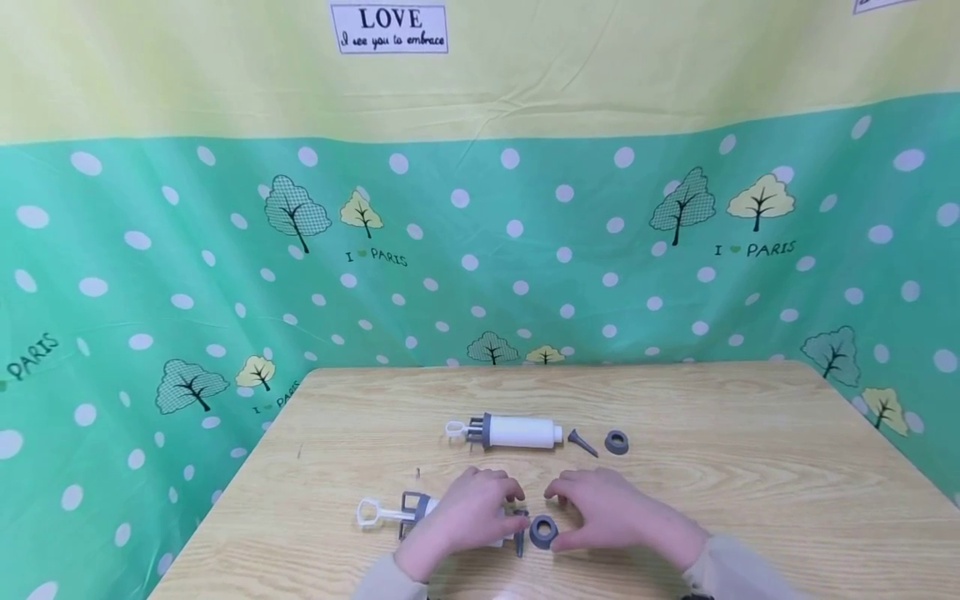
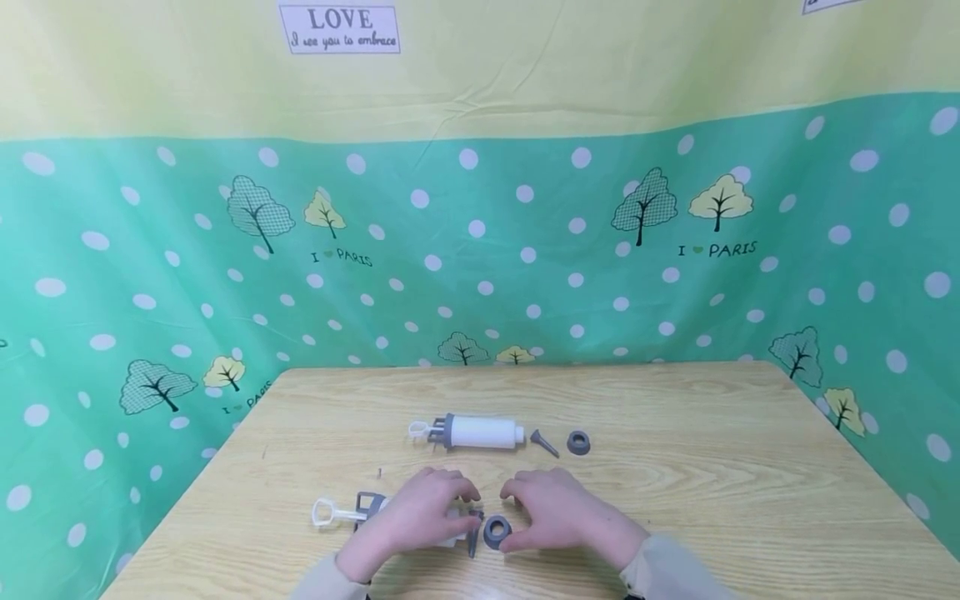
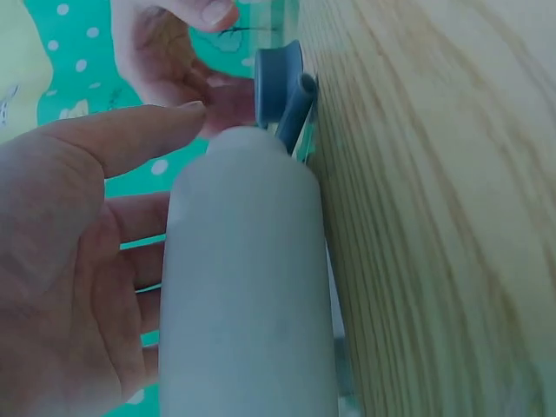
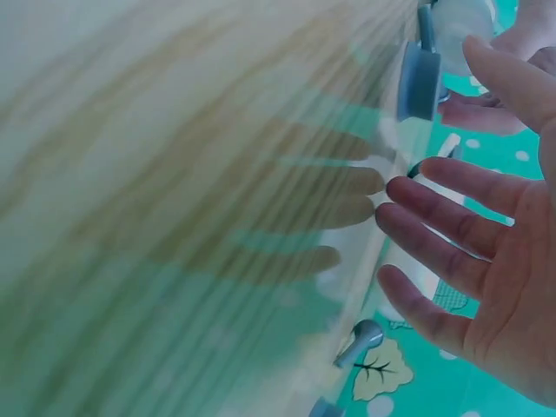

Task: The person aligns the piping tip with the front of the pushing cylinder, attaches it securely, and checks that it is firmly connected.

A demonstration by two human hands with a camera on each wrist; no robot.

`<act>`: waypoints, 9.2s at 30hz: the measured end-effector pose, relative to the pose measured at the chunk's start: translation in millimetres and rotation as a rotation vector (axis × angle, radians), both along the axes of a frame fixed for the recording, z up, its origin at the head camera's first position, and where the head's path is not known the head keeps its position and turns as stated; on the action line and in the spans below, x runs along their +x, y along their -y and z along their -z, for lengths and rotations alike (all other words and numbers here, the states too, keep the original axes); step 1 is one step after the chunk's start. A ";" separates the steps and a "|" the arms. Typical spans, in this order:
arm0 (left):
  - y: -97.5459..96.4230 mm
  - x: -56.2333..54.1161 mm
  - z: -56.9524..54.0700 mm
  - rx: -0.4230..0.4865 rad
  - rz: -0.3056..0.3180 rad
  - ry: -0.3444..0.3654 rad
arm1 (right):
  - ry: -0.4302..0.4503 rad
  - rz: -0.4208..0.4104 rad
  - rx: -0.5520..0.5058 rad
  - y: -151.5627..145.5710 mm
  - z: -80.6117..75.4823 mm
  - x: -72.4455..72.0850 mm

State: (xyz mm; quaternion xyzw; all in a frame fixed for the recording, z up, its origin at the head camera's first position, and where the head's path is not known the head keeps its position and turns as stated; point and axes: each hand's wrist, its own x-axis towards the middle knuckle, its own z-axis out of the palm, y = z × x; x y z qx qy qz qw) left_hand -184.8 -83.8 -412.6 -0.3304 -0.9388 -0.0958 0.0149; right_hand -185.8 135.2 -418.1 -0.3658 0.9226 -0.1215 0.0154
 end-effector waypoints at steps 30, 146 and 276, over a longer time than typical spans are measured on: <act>-14.9 1.3 11.2 0.057 -0.078 -0.002 | 0.136 0.010 -0.113 11.3 3.9 -2.7; 10.4 2.2 -11.5 0.167 -0.023 -0.058 | 0.206 0.190 -0.501 8.4 6.5 -3.8; 4.5 1.6 -5.5 0.241 -0.041 -0.212 | 0.234 0.181 -0.390 6.8 5.2 -6.1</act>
